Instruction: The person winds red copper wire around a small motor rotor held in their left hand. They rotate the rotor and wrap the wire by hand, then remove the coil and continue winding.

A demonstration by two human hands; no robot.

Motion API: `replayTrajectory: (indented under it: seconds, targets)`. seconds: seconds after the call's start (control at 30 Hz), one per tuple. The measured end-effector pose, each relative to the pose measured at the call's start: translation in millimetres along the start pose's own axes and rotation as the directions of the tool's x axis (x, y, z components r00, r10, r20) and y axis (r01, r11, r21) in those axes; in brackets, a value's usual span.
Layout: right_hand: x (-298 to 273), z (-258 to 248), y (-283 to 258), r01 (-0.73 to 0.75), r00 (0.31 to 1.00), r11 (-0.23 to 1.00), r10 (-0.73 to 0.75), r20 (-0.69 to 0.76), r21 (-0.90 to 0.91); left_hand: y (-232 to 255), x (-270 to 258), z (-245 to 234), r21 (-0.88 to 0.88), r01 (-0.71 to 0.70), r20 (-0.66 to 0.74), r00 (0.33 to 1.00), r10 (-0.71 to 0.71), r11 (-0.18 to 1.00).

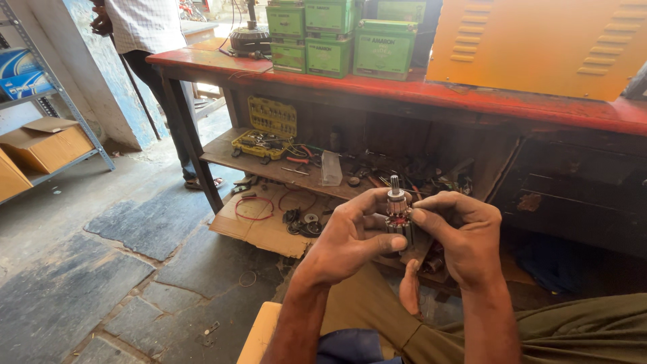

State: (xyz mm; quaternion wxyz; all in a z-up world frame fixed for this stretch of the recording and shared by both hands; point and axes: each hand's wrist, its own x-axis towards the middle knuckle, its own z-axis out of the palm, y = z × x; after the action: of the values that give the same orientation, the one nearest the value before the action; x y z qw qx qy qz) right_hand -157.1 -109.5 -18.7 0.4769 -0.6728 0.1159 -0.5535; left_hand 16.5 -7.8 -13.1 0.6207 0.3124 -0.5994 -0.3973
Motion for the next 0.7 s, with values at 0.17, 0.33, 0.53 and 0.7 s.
replayTrajectory:
  seconds: [0.17, 0.33, 0.53, 0.7]
  targets:
    - [3.1, -12.0, 16.2, -0.092, 0.994, 0.959, 0.073, 0.08, 0.269, 0.1, -5.3, -6.2, -0.037, -0.084, 0.069, 0.994, 0.086, 0.996]
    - [0.9, -8.6, 12.7, -0.108, 0.993, 0.966, 0.116, -0.023, 0.234, -1.2, -5.4, -5.6, -0.026, -0.075, 0.052, 0.996, 0.076, 0.997]
    - [0.2, 7.0, 0.0, 0.163, 0.965, 0.977, -0.188, -0.185, -0.14, -2.0, 0.6, 3.6, -0.041, 0.05, 0.029, 0.998, -0.049, 0.998]
    - [-6.6, 8.3, 1.3, 0.288, 0.893, 0.907, -0.371, -0.256, -0.309, 1.4, -0.5, 8.1, 0.011, 0.066, 0.0, 0.998, -0.066, 0.998]
